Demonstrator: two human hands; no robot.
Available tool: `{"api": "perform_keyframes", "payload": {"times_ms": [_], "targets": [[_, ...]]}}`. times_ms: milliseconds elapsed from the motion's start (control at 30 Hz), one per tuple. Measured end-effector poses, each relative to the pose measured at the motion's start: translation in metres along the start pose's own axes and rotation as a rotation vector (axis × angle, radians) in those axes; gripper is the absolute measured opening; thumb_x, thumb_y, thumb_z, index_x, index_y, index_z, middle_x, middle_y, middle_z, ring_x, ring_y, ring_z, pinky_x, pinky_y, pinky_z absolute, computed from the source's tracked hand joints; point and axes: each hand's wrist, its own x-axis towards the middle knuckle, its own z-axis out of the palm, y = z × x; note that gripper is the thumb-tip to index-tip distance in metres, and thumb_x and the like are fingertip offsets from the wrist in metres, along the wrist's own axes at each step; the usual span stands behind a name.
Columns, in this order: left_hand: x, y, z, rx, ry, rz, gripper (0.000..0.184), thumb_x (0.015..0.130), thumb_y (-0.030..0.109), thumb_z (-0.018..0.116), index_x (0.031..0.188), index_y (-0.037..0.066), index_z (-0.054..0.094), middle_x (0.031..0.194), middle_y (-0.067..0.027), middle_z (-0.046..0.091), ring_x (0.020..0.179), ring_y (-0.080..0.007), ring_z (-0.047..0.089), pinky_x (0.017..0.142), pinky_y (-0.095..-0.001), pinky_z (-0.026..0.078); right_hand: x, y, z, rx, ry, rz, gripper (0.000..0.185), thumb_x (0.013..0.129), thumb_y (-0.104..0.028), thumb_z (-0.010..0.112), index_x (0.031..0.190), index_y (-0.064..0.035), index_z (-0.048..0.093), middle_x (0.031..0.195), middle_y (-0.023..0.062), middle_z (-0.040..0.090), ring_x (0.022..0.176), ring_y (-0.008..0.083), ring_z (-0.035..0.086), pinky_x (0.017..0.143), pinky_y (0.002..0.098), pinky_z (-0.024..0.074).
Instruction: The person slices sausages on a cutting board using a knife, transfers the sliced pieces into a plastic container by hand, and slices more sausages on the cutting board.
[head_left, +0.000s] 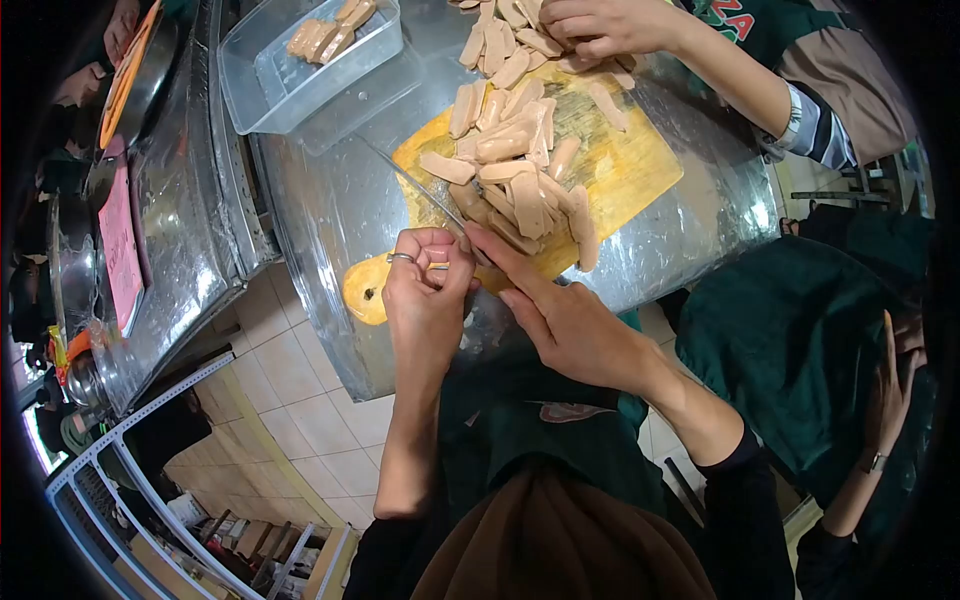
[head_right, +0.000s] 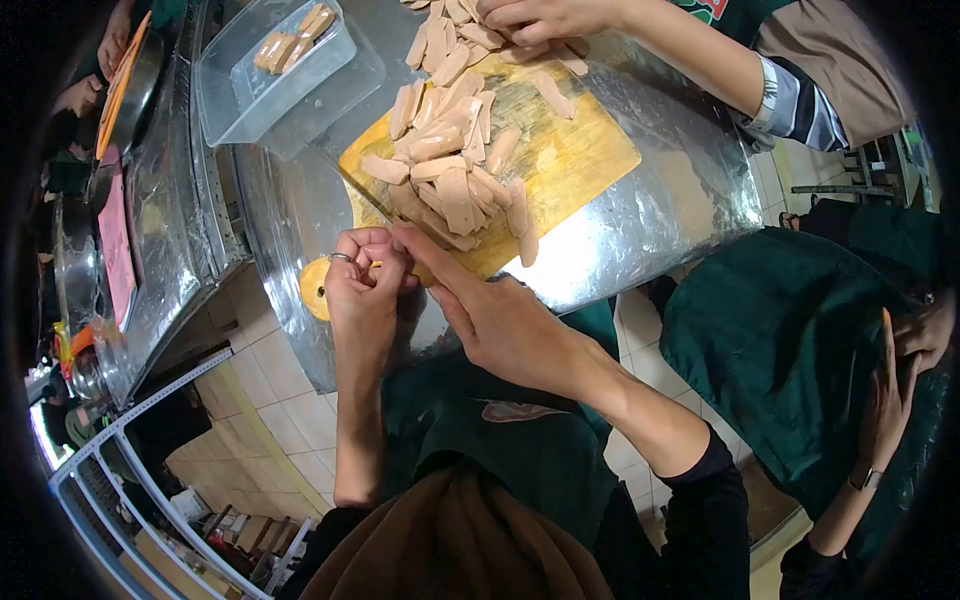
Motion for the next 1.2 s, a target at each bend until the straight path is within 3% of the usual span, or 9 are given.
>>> {"api": "perform_keyframes", "payload": {"times_ms": [167,300,467,567,633,833,933,1067,1200], "targets": [[0.0,0.002,0.003,0.022,-0.002,-0.019,0.016,0.094,0.009,0.065,0.105,0.0,0.057,0.085,-0.0038,0.065,0.065,-0.0079,0.062,0.059,-0.0202,0.049,-0.04,-0.002,-0.003,-0.025,0.024,0.046,0.065,0.101,-0.01,0.047,0.158,-0.0182,0.016,0.134,0.0222,0.057,0.074,0.044,0.068,0.069,0.0487,0.0558],[0.002,0.004,0.001,-0.004,-0.002,-0.021,0.017,0.095,0.01,0.066,0.105,0.001,0.057,0.085,-0.0039,0.065,0.064,-0.0082,0.062,0.058,-0.0202,0.049,-0.014,-0.003,-0.002,-0.028,0.054,-0.031,0.064,0.101,-0.01,0.047,0.158,-0.0172,0.018,0.142,0.0153,0.053,0.088,0.0469,0.066,0.076,0.0527,0.0553],[0.001,0.0,-0.001,-0.045,-0.005,0.019,0.018,0.095,0.012,0.067,0.105,0.001,0.057,0.084,-0.0039,0.064,0.064,-0.008,0.062,0.057,-0.02,0.048,-0.017,0.005,-0.004,-0.021,0.054,-0.095,0.064,0.101,-0.01,0.047,0.158,-0.0163,0.018,0.144,0.0185,0.05,0.094,0.0471,0.064,0.077,0.0535,0.0543],[-0.001,0.005,0.001,0.021,-0.031,0.021,0.014,0.098,0.009,0.062,0.106,0.001,0.053,0.082,-0.0021,0.063,0.067,-0.0062,0.057,0.064,-0.0203,0.05,-0.037,0.005,-0.01,-0.055,0.007,0.015,0.064,0.102,-0.012,0.047,0.158,-0.0196,0.019,0.102,0.0269,0.066,0.077,0.0463,0.066,0.069,0.0532,0.0535],[-0.001,0.006,0.002,0.028,-0.017,-0.005,0.014,0.098,0.009,0.063,0.106,0.001,0.053,0.082,-0.0027,0.063,0.066,-0.0067,0.057,0.063,-0.0208,0.05,-0.033,-0.02,-0.026,-0.076,-0.112,0.264,0.063,0.102,-0.013,0.048,0.158,-0.0226,0.02,0.078,0.0258,0.067,0.067,0.0455,0.065,0.065,0.053,0.0531],[0.001,-0.001,0.001,0.028,-0.016,0.048,0.019,0.096,0.013,0.066,0.103,-0.001,0.056,0.084,-0.0058,0.064,0.063,-0.0088,0.061,0.058,-0.0212,0.051,-0.038,-0.017,-0.028,-0.321,-0.046,0.181,0.061,0.103,-0.016,0.048,0.157,-0.03,0.022,0.075,0.0302,0.064,0.068,0.0466,0.064,0.062,0.0525,0.0499],[0.002,0.001,-0.001,0.049,-0.008,0.044,0.019,0.097,0.013,0.065,0.103,-0.002,0.056,0.085,-0.0067,0.065,0.062,-0.009,0.061,0.057,-0.0219,0.051,-0.035,-0.006,-0.033,-0.242,0.0,0.072,0.062,0.102,-0.013,0.049,0.157,-0.0242,0.024,0.068,0.0236,0.065,0.062,0.0387,0.068,0.06,0.048,0.0528],[0.001,0.01,0.001,0.161,0.003,0.037,0.021,0.097,0.015,0.064,0.104,-0.003,0.056,0.086,-0.0083,0.065,0.062,-0.0103,0.063,0.055,-0.0231,0.052,-0.026,0.004,-0.062,0.289,-0.226,0.237,0.058,0.107,-0.014,0.04,0.16,-0.0269,0.019,0.055,0.0011,0.049,0.045,0.0086,0.047,0.045,0.0277,0.0432],[0.001,0.019,0.002,0.25,-0.016,0.046,0.023,0.098,0.017,0.064,0.105,-0.004,0.057,0.083,-0.0089,0.066,0.063,-0.0119,0.065,0.055,-0.0229,0.052,-0.025,0.01,-0.081,0.395,-0.299,0.244,0.054,0.109,-0.017,0.032,0.16,-0.027,0.016,0.053,-0.003,0.036,0.04,0.0055,0.036,0.038,0.0216,0.0345]]}}
